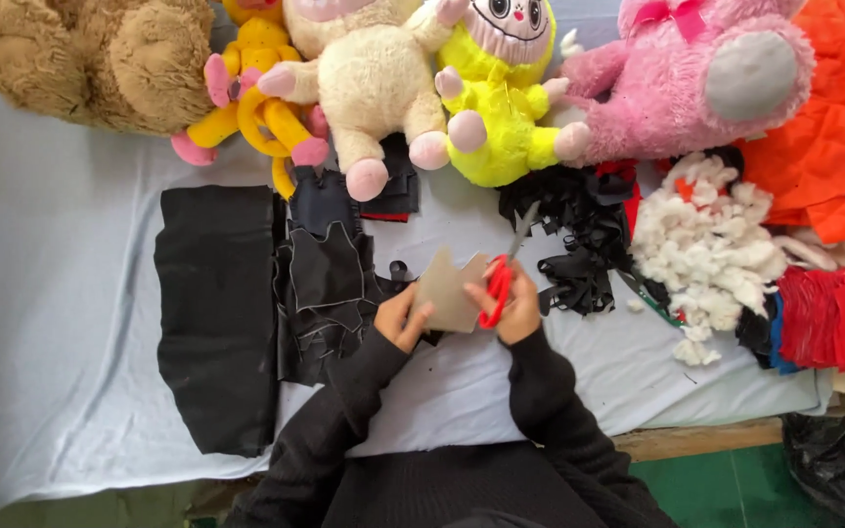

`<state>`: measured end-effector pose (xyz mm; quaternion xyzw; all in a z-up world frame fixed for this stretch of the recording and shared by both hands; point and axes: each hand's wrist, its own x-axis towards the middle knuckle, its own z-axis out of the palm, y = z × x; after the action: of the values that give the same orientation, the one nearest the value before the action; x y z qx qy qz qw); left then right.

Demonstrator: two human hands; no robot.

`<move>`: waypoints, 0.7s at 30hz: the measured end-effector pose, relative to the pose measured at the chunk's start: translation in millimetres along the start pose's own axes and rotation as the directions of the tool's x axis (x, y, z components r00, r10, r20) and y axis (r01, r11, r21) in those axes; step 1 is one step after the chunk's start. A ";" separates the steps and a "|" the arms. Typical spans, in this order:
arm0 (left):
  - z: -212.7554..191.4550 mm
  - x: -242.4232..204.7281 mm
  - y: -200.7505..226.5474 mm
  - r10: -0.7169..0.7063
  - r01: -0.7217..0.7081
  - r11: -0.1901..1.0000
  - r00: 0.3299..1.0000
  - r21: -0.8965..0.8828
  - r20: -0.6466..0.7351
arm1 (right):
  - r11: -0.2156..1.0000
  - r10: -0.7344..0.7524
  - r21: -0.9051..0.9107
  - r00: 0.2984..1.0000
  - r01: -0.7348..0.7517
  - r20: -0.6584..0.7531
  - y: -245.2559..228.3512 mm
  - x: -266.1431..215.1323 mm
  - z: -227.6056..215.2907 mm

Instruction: Cutting out specific shapes from black fabric using scissors and a paper template as a guide.

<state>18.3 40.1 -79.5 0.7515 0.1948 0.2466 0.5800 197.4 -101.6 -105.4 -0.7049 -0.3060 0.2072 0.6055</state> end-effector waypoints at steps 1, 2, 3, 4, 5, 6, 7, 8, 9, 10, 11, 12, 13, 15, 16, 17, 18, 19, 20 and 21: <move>-4.7 1.5 18.3 0.028 -0.033 0.994 0.999 0.104 0.044 | 0.997 -0.020 -0.070 0.997 0.015 -0.071 6.0 2.9 -1.1; -5.6 4.6 15.8 0.032 -0.037 0.993 0.998 0.108 0.048 | 0.998 -0.023 -0.066 0.997 0.018 -0.076 13.5 13.0 -5.2; -5.3 4.4 14.0 0.149 -0.169 0.937 0.985 0.307 0.089 | 0.999 0.039 0.016 0.979 -0.036 -0.199 20.6 19.2 -10.5; -5.1 3.9 12.0 0.253 -0.295 0.824 0.955 0.484 0.153 | 0.991 0.109 0.104 0.944 -0.080 -0.313 28.0 24.9 -15.5; -4.9 -0.6 5.3 0.241 -0.288 0.826 0.957 0.484 0.158 | 0.990 0.121 0.108 0.942 -0.092 -0.313 39.3 27.2 -25.4; -5.0 -5.6 -0.8 0.256 -0.336 0.768 0.942 0.546 0.219 | 0.994 0.109 0.069 0.926 -0.090 -0.362 50.2 28.8 -35.2; -6.2 -2.1 -7.7 0.279 -0.392 0.695 0.919 0.603 0.277 | 0.997 0.080 0.031 0.909 -0.074 -0.410 60.6 40.7 -44.7; -3.3 -8.2 -16.4 0.281 -0.395 0.690 0.918 0.607 0.279 | 0.997 0.079 0.037 0.908 -0.070 -0.411 56.5 35.8 -47.8; -0.4 -10.1 -26.0 0.381 -0.429 0.683 0.900 0.591 0.212 | 0.999 0.043 -0.003 0.892 -0.050 -0.450 52.2 35.5 -51.6; 2.4 -11.5 -35.9 0.476 -0.464 0.673 0.868 0.576 0.142 | 0.999 0.007 -0.042 0.873 -0.031 -0.488 48.2 35.2 -55.4; -1.2 -10.8 -32.3 0.473 -0.463 0.674 0.869 0.576 0.144 | 0.999 0.011 -0.040 0.873 -0.035 -0.488 51.4 35.5 -57.1; -4.4 -10.1 -29.2 0.453 -0.439 0.735 0.885 0.516 0.107 | 0.997 -0.028 -0.079 0.853 -0.016 -0.521 55.1 35.7 -58.9; -7.3 -8.4 -26.4 0.431 -0.412 0.789 0.900 0.456 0.067 | 0.993 -0.070 -0.117 0.834 0.007 -0.547 59.3 38.8 -60.4; -14.7 -8.2 -14.7 0.409 -0.387 0.836 0.912 0.389 0.029 | 0.990 -0.078 -0.138 0.828 0.000 -0.556 64.7 29.3 -62.3; -17.0 -5.8 -9.7 0.385 -0.364 0.877 0.923 0.313 -0.005 | 0.987 -0.087 -0.163 0.819 -0.008 -0.568 67.5 26.6 -65.2; -20.2 -2.9 2.6 0.377 -0.355 0.880 0.926 0.315 -0.007 | 0.987 -0.081 -0.162 0.823 -0.014 -0.563 66.1 27.2 -66.7; -23.2 0.3 14.4 0.342 -0.323 0.915 0.939 0.243 -0.039 | 0.979 -0.090 -0.201 0.835 -0.025 -0.542 65.2 28.1 -68.3; -27.5 4.8 25.4 0.308 -0.294 0.941 0.949 0.167 -0.062 | 0.971 -0.099 -0.238 0.844 -0.035 -0.528 64.8 28.0 -68.8; -32.0 0.6 29.2 0.302 -0.289 0.942 0.951 0.167 -0.058 | 0.971 -0.092 -0.236 0.843 -0.042 -0.530 60.3 20.6 -64.1; -34.0 1.4 32.5 0.224 -0.213 0.966 0.973 0.147 -0.061 | 0.973 -0.080 -0.227 0.851 -0.047 -0.519 54.9 21.7 -62.7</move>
<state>-0.7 59.1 -40.8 0.7971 0.1496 0.3236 0.4874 264.5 -136.8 -146.2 -0.7974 -0.1572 -0.0353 0.5815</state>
